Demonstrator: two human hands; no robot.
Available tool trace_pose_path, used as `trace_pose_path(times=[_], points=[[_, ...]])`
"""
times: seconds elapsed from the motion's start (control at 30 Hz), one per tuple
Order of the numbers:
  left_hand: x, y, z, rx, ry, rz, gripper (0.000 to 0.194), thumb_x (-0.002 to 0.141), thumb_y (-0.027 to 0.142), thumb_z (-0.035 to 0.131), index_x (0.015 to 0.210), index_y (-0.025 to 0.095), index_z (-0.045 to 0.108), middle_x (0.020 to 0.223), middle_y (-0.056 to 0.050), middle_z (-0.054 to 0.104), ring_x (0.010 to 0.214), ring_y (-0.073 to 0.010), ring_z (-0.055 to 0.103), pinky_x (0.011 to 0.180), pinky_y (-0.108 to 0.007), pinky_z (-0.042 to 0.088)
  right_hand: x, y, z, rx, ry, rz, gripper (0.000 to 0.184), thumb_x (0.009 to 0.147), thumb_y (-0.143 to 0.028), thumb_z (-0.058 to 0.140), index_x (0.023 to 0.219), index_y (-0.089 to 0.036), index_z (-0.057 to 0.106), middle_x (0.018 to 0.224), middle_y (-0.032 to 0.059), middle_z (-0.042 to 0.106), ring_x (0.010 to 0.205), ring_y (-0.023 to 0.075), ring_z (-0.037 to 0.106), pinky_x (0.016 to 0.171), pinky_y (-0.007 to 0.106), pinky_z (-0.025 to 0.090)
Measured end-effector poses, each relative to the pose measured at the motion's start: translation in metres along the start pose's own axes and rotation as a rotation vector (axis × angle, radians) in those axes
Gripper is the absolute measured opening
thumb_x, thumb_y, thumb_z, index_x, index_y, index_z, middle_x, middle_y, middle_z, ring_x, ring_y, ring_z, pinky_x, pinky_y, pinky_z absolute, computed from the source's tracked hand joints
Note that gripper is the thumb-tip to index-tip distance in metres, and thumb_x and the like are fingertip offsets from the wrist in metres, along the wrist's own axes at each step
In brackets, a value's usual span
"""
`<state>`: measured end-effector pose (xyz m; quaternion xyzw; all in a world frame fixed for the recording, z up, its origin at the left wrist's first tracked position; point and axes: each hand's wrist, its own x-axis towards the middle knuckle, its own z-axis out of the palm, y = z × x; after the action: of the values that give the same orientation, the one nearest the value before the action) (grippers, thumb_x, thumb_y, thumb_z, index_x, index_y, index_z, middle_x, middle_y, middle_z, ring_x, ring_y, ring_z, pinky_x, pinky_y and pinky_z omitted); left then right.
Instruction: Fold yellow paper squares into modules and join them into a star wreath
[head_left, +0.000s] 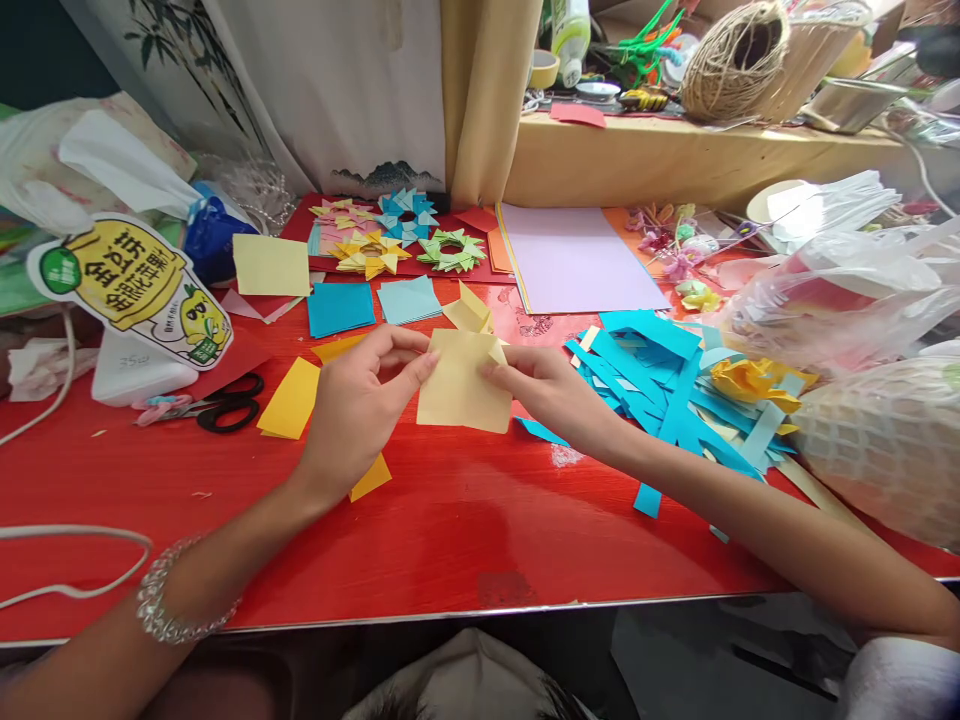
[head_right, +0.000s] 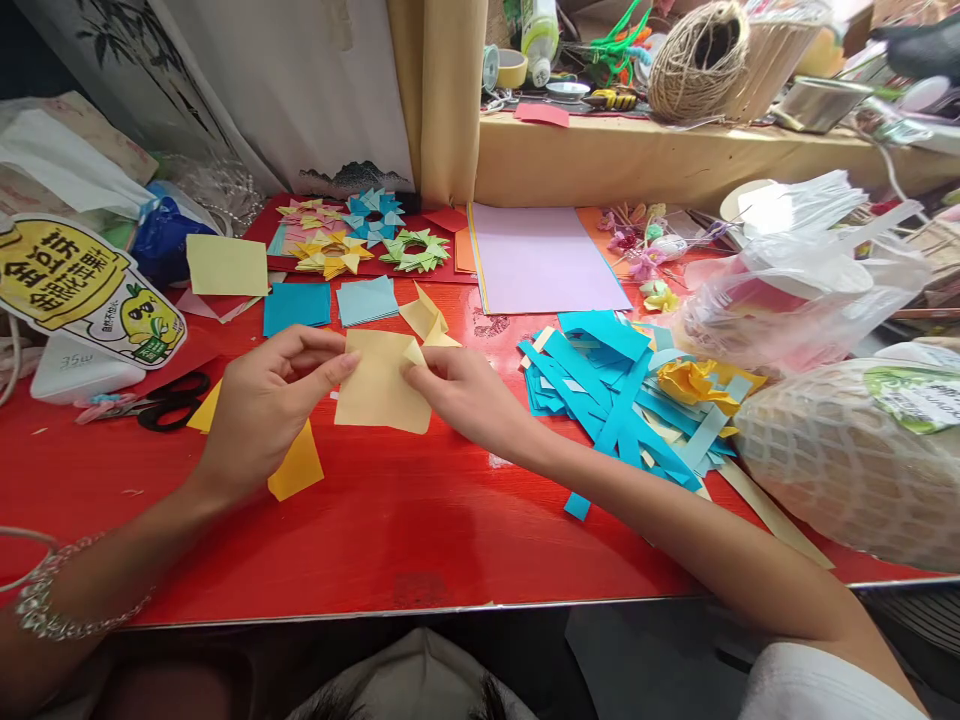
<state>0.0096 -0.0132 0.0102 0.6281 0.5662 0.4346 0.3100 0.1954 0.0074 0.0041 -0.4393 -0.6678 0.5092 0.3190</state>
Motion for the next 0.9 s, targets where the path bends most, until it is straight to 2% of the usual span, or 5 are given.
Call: trace_pose_path(times=[0.23, 0.33, 0.53, 0.73, 0.9], points=[[-0.004, -0.001, 0.003, 0.172, 0.023, 0.106, 0.013, 0.084, 0.035, 0.057, 0.084, 0.022, 0.059, 0.085, 0.0, 0.067, 0.08, -0.0154, 0.063, 0.071, -0.025, 0.051, 0.002, 0.0, 0.002, 0.319, 0.045, 0.027, 0.026, 0.084, -0.036, 0.057, 0.101, -0.018, 0.065, 0.098, 0.0058, 0.067, 0.087, 0.0157, 0.063, 0.074, 0.027, 0.052], [-0.006, -0.007, 0.003, 0.409, 0.103, 0.376, 0.013, 0.088, 0.028, 0.051, 0.093, 0.023, 0.062, 0.098, -0.001, 0.068, 0.094, -0.0179, 0.063, 0.084, -0.029, 0.05, 0.001, -0.002, 0.003, 0.338, 0.022, 0.047, 0.025, 0.083, -0.035, 0.06, 0.1, -0.017, 0.066, 0.097, 0.0057, 0.068, 0.087, 0.0152, 0.063, 0.073, 0.026, 0.052], [-0.003, -0.021, -0.004, 0.656, 0.084, 0.961, 0.029, 0.085, 0.014, 0.053, 0.111, 0.024, 0.059, 0.118, -0.003, 0.065, 0.104, -0.0192, 0.062, 0.088, -0.03, 0.049, 0.0, -0.005, 0.001, 0.34, 0.03, 0.037, 0.022, 0.085, -0.033, 0.057, 0.095, -0.016, 0.068, 0.089, 0.0042, 0.068, 0.081, 0.0128, 0.062, 0.067, 0.021, 0.051], [0.002, -0.026, -0.009, 0.66, -0.105, 0.964, 0.028, 0.086, 0.015, 0.051, 0.111, 0.025, 0.06, 0.125, -0.004, 0.061, 0.113, -0.0218, 0.058, 0.095, -0.035, 0.049, 0.0, -0.01, -0.004, 0.3, 0.02, 0.089, 0.025, 0.082, -0.038, 0.06, 0.09, -0.015, 0.068, 0.082, 0.0048, 0.066, 0.078, 0.0149, 0.06, 0.067, 0.024, 0.05], [0.004, -0.024, -0.008, 0.696, -0.074, 1.124, 0.024, 0.085, 0.014, 0.054, 0.107, 0.021, 0.059, 0.123, -0.006, 0.062, 0.114, -0.0212, 0.058, 0.095, -0.033, 0.049, 0.003, -0.003, -0.006, 0.368, -0.025, 0.094, 0.025, 0.078, -0.041, 0.065, 0.086, -0.017, 0.069, 0.078, 0.0036, 0.064, 0.074, 0.0139, 0.059, 0.063, 0.024, 0.049]])
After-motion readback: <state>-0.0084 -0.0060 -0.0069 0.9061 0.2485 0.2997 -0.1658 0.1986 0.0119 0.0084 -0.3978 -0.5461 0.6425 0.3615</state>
